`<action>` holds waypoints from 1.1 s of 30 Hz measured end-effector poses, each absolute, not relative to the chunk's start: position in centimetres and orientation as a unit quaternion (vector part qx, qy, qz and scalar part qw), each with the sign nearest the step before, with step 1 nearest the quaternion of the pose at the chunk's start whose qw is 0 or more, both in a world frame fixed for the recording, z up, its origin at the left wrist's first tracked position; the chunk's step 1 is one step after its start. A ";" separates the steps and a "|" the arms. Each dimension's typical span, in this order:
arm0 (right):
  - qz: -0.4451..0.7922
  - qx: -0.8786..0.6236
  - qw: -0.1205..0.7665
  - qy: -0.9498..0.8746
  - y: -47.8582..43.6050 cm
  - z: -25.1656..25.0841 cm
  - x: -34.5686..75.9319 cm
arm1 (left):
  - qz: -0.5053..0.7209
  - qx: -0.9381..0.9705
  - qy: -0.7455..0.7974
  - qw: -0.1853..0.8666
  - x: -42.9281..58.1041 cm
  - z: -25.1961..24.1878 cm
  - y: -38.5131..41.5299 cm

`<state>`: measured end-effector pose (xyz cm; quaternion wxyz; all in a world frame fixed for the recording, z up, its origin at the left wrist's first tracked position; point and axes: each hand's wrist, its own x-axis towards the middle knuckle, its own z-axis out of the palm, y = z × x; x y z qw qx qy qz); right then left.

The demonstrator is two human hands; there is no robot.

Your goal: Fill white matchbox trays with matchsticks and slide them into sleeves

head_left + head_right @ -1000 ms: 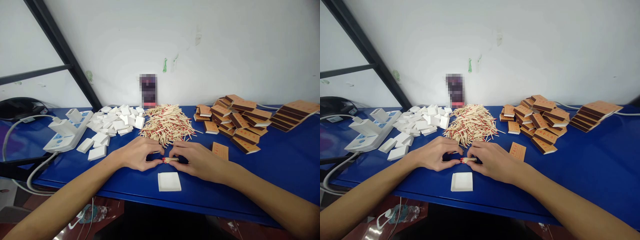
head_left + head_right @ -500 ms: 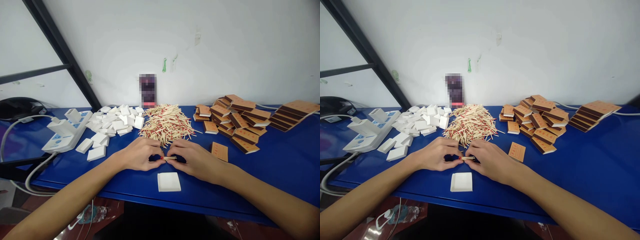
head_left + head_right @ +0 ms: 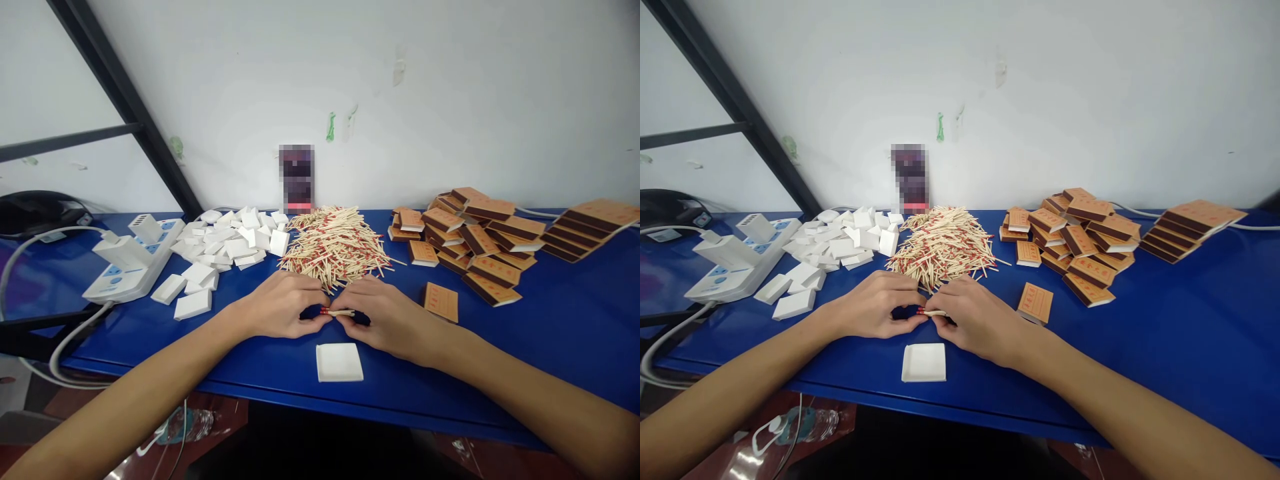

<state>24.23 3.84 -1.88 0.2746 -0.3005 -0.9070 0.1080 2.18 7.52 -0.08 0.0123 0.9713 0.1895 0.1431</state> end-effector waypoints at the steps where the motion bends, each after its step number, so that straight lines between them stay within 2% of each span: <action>1: 0.104 -0.300 0.275 -0.907 3.9 -1.9 24.2 | 0.142 0.972 0.189 0.010 2.2 -0.1 7.5; 10: 0.130 -0.330 0.242 -0.903 3.6 -1.7 24.5 | 0.130 0.973 0.186 0.031 2.5 0.3 7.5; 18: 0.127 -0.330 0.287 -0.890 3.8 -1.7 24.2 | 0.128 0.968 0.204 0.071 2.4 0.2 7.6; 27: 0.135 -0.324 0.314 -0.882 3.8 -1.9 23.9 | 0.101 0.977 0.185 -0.022 2.7 0.5 7.3; 33: 0.137 -0.339 0.299 -0.882 3.7 -1.5 24.1 | 0.090 0.978 0.189 -0.007 2.6 0.5 7.3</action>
